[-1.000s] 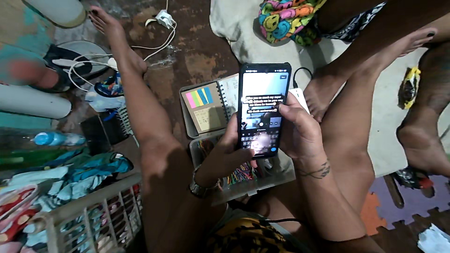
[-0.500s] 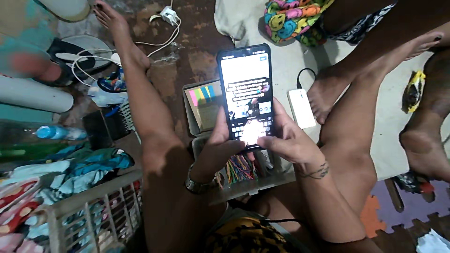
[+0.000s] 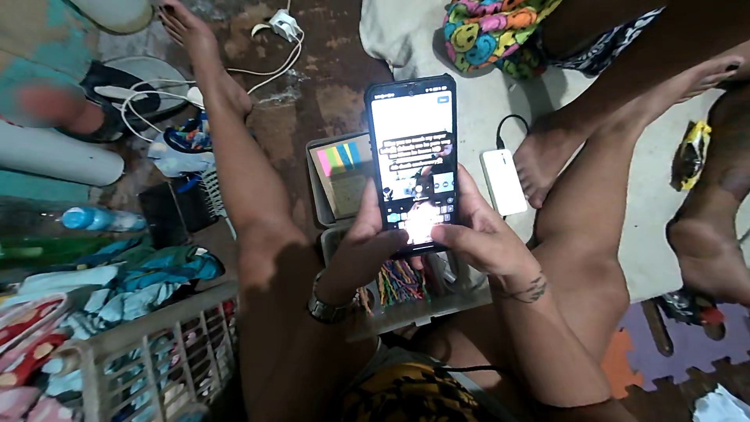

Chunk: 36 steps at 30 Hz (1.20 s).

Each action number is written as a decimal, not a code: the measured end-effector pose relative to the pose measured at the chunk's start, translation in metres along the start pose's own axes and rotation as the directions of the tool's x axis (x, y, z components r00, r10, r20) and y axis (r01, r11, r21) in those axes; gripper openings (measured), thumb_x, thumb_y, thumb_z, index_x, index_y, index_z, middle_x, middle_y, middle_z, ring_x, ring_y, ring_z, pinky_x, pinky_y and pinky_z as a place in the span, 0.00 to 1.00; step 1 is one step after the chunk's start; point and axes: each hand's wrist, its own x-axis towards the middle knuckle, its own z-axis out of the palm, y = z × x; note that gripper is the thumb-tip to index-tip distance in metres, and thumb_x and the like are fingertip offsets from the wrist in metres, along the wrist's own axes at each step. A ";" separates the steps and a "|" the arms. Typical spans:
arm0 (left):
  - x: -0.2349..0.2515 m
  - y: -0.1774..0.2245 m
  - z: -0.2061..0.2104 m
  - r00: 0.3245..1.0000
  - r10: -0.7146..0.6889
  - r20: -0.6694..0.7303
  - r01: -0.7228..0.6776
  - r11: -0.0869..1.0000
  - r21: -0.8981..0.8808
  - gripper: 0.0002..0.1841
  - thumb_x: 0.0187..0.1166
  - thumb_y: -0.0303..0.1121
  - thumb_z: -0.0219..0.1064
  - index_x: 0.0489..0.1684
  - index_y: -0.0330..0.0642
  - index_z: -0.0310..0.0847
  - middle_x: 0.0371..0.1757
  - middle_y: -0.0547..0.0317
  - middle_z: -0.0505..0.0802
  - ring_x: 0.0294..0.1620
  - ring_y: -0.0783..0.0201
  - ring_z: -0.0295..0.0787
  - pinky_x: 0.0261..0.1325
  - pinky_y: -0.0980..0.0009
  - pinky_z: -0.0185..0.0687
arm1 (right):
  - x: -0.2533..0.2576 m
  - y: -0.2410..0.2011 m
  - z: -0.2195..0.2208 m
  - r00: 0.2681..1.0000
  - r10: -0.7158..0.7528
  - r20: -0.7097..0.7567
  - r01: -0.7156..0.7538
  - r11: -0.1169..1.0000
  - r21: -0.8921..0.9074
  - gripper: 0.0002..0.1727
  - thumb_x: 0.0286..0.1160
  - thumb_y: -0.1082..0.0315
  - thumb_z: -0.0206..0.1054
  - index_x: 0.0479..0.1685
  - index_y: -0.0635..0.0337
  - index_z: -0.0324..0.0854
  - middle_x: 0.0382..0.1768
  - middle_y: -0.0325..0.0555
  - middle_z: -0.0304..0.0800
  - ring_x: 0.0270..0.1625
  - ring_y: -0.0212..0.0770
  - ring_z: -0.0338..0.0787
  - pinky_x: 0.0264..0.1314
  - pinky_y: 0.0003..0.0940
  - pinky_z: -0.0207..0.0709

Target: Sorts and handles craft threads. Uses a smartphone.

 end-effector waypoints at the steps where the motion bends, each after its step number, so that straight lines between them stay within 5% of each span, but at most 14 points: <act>1: -0.001 -0.003 -0.004 1.000 -0.005 0.013 0.005 1.000 0.001 0.40 0.73 0.21 0.57 0.86 0.61 0.47 0.58 0.61 0.90 0.39 0.67 0.93 0.37 0.74 0.92 | 0.000 0.000 -0.001 1.000 -0.004 0.011 0.004 1.000 0.003 0.42 0.70 0.75 0.63 0.86 0.43 0.49 0.59 0.40 0.87 0.47 0.36 0.93 0.44 0.31 0.92; 4: 0.001 -0.014 -0.015 0.997 0.003 0.075 -0.002 1.000 -0.013 0.45 0.72 0.22 0.61 0.90 0.60 0.40 0.64 0.53 0.86 0.43 0.61 0.93 0.39 0.69 0.93 | 0.000 0.001 -0.002 0.999 -0.011 0.036 0.009 0.999 0.039 0.43 0.68 0.77 0.61 0.87 0.42 0.49 0.60 0.41 0.86 0.48 0.38 0.93 0.44 0.34 0.92; 9: -0.003 0.005 -0.004 0.999 -0.002 0.054 -0.004 0.994 0.106 0.44 0.67 0.23 0.64 0.86 0.62 0.46 0.60 0.72 0.88 0.44 0.76 0.91 0.42 0.79 0.90 | -0.002 0.000 -0.004 0.999 -0.003 0.053 0.000 0.999 0.039 0.44 0.66 0.76 0.62 0.86 0.39 0.51 0.59 0.37 0.86 0.49 0.34 0.93 0.47 0.33 0.91; 15: -0.004 0.009 0.001 0.998 -0.010 0.070 0.001 0.991 0.131 0.47 0.68 0.20 0.62 0.88 0.55 0.36 0.58 0.69 0.89 0.41 0.74 0.92 0.43 0.77 0.92 | -0.003 -0.001 -0.004 0.997 -0.021 0.072 0.019 0.999 0.034 0.44 0.67 0.77 0.62 0.86 0.41 0.48 0.61 0.36 0.85 0.49 0.34 0.93 0.46 0.31 0.92; 18: -0.002 0.010 0.002 0.999 -0.012 0.040 0.004 0.980 0.200 0.39 0.70 0.22 0.62 0.82 0.53 0.46 0.48 0.72 0.91 0.35 0.78 0.90 0.38 0.82 0.88 | -0.002 0.000 -0.005 0.995 -0.044 0.086 0.043 0.999 0.010 0.45 0.67 0.76 0.65 0.86 0.43 0.47 0.60 0.35 0.85 0.49 0.32 0.93 0.48 0.29 0.91; 21: -0.003 0.012 0.003 0.999 -0.006 0.041 -0.002 0.979 0.202 0.41 0.71 0.20 0.61 0.85 0.55 0.43 0.53 0.72 0.89 0.38 0.77 0.90 0.40 0.81 0.90 | -0.002 -0.002 -0.003 0.996 -0.049 0.074 0.055 0.995 -0.080 0.47 0.67 0.80 0.66 0.87 0.46 0.45 0.61 0.34 0.84 0.52 0.29 0.92 0.51 0.26 0.91; 23: -0.004 0.010 0.002 0.999 -0.031 0.012 0.029 0.986 0.165 0.35 0.69 0.21 0.61 0.78 0.56 0.53 0.47 0.72 0.91 0.35 0.76 0.91 0.39 0.80 0.89 | -0.002 -0.004 -0.002 0.998 -0.036 0.059 0.043 0.991 -0.125 0.47 0.66 0.82 0.65 0.87 0.47 0.45 0.60 0.33 0.86 0.52 0.28 0.92 0.52 0.24 0.90; 28: 0.000 -0.010 -0.015 0.996 -0.039 0.078 0.041 0.999 -0.016 0.37 0.72 0.23 0.60 0.84 0.56 0.50 0.59 0.54 0.88 0.42 0.62 0.93 0.41 0.70 0.92 | -0.001 -0.001 -0.004 0.998 -0.007 0.057 0.005 0.999 0.038 0.39 0.75 0.76 0.58 0.86 0.40 0.50 0.61 0.37 0.86 0.53 0.34 0.92 0.52 0.32 0.91; 32: 0.002 -0.008 -0.011 0.998 -0.032 0.053 0.033 0.999 -0.020 0.31 0.76 0.24 0.54 0.81 0.58 0.54 0.58 0.55 0.88 0.40 0.63 0.93 0.37 0.70 0.92 | -0.001 0.000 -0.004 0.996 -0.017 0.083 0.008 0.994 0.110 0.34 0.79 0.75 0.54 0.84 0.39 0.55 0.59 0.38 0.87 0.51 0.35 0.92 0.51 0.33 0.91; 36: 0.002 0.001 -0.003 0.999 0.022 0.043 -0.020 0.999 -0.033 0.34 0.78 0.22 0.55 0.81 0.70 0.54 0.60 0.66 0.89 0.40 0.68 0.93 0.34 0.74 0.92 | -0.001 0.001 -0.005 0.996 -0.019 0.086 0.001 0.979 0.203 0.31 0.79 0.71 0.52 0.83 0.38 0.57 0.61 0.37 0.86 0.55 0.35 0.91 0.55 0.35 0.89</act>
